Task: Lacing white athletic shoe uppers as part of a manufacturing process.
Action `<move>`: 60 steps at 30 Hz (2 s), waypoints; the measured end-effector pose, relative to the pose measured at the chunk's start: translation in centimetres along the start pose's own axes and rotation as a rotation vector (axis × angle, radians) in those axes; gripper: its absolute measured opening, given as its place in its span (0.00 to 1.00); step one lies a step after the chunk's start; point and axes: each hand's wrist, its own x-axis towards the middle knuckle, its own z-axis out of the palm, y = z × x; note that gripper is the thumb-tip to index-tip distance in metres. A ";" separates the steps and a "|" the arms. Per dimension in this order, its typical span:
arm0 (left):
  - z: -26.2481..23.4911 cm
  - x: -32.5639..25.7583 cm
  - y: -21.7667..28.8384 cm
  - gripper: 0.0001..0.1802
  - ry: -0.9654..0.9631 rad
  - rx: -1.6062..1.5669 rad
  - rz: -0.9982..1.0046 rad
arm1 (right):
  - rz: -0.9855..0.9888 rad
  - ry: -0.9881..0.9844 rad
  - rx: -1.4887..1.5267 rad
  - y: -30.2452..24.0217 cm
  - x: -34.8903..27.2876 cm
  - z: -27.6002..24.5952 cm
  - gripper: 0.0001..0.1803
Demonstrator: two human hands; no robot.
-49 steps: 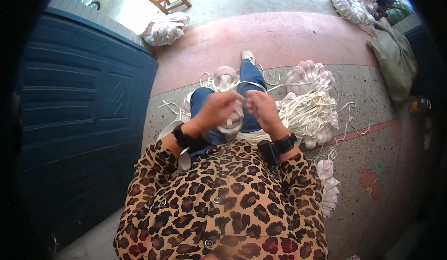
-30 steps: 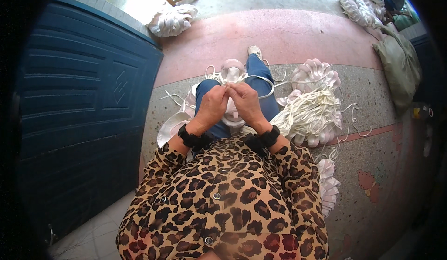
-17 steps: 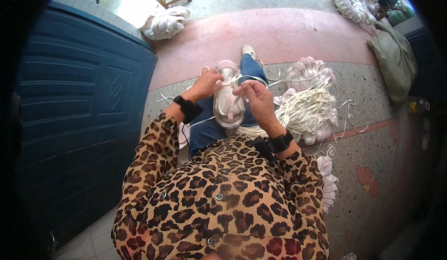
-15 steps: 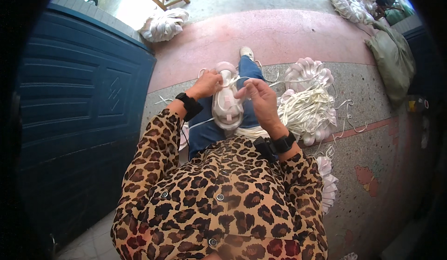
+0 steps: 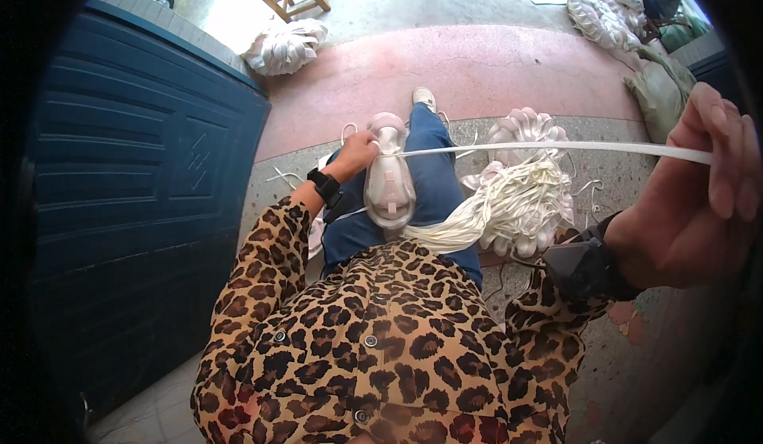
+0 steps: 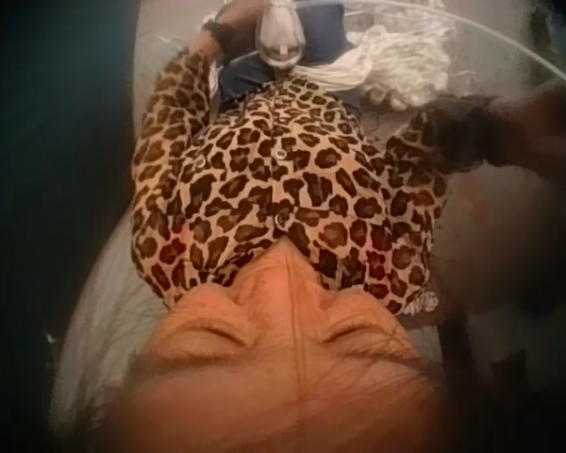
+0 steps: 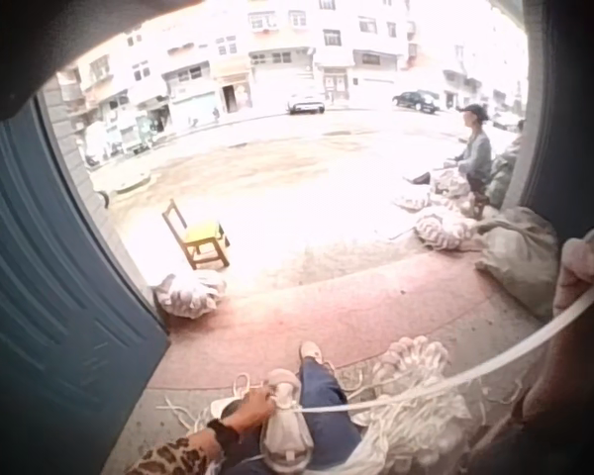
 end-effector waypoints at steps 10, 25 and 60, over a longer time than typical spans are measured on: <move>-3.1 -0.6 1.5 0.19 -0.366 -0.446 -0.290 | 0.114 -0.100 -0.159 2.4 -0.8 1.4 0.12; -1.5 1.5 1.7 0.17 -0.009 0.141 0.055 | 0.240 -0.327 -0.301 4.5 0.2 2.7 0.11; -3.4 -2.2 -2.1 0.14 -0.016 -0.157 0.095 | 0.123 -0.230 -0.685 0.1 3.4 1.6 0.14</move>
